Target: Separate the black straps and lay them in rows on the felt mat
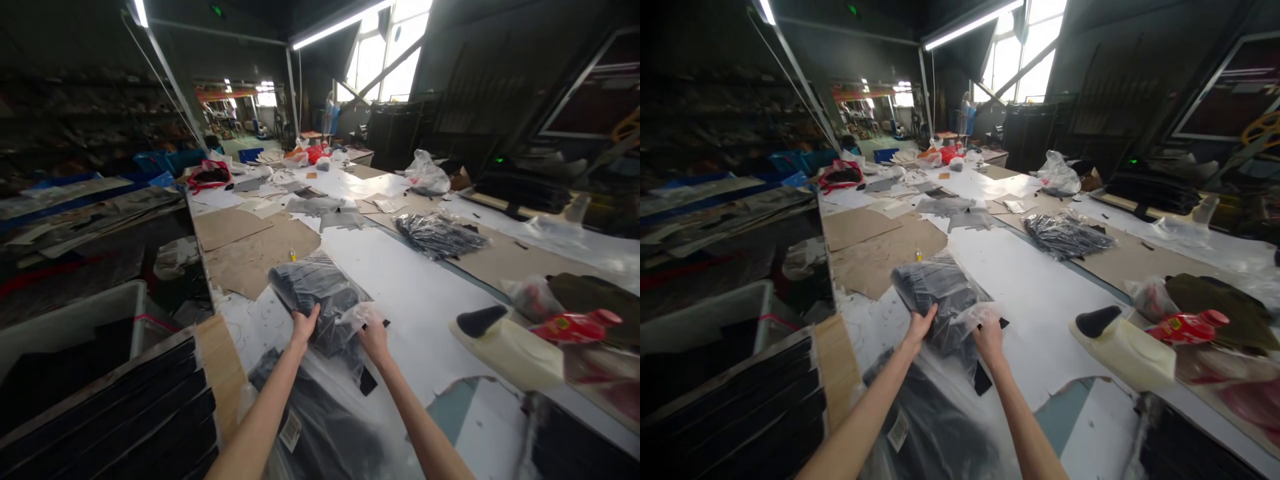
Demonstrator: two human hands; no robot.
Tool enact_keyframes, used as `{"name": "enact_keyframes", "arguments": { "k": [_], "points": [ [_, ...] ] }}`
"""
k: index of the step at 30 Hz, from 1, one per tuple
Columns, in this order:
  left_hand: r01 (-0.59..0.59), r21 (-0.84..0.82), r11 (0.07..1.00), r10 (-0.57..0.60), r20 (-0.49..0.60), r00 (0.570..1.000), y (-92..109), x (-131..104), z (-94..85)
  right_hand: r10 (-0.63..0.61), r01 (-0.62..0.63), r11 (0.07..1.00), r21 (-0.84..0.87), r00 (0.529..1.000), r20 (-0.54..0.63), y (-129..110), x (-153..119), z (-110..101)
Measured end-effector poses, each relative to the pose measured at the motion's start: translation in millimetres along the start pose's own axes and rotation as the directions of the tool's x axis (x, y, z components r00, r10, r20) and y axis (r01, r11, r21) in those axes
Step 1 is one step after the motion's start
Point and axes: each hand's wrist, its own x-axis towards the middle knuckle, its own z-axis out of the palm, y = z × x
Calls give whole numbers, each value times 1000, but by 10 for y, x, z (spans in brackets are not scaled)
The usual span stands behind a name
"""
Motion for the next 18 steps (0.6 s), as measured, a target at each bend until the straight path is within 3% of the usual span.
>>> {"name": "enact_keyframes", "arguments": {
  "k": [3, 7, 10, 13, 18],
  "points": [
    [8, 5, 1000, -8, -14, 1000, -11, 88, 65, -80, 84, 986, -144, 996, 36, -174, -10, 42],
    [55, -23, 998, -55, -4, 998, -79, 133, 36, -141, 156, 984, -81, 975, 170, -372, 58, 121],
    [201, -149, 968, -186, 108, 977, -150, 124, -26, -94, 106, 992, -70, 982, 165, -439, 166, 209],
    [331, -367, 869, -273, 202, 941, -211, 109, -58, -39, 61, 991, -122, 984, 176, -470, 257, 289],
    [326, -473, 818, -268, 188, 945, -237, 62, -72, -41, 65, 993, -103, 976, 215, -452, 323, 380]
  ]
}}
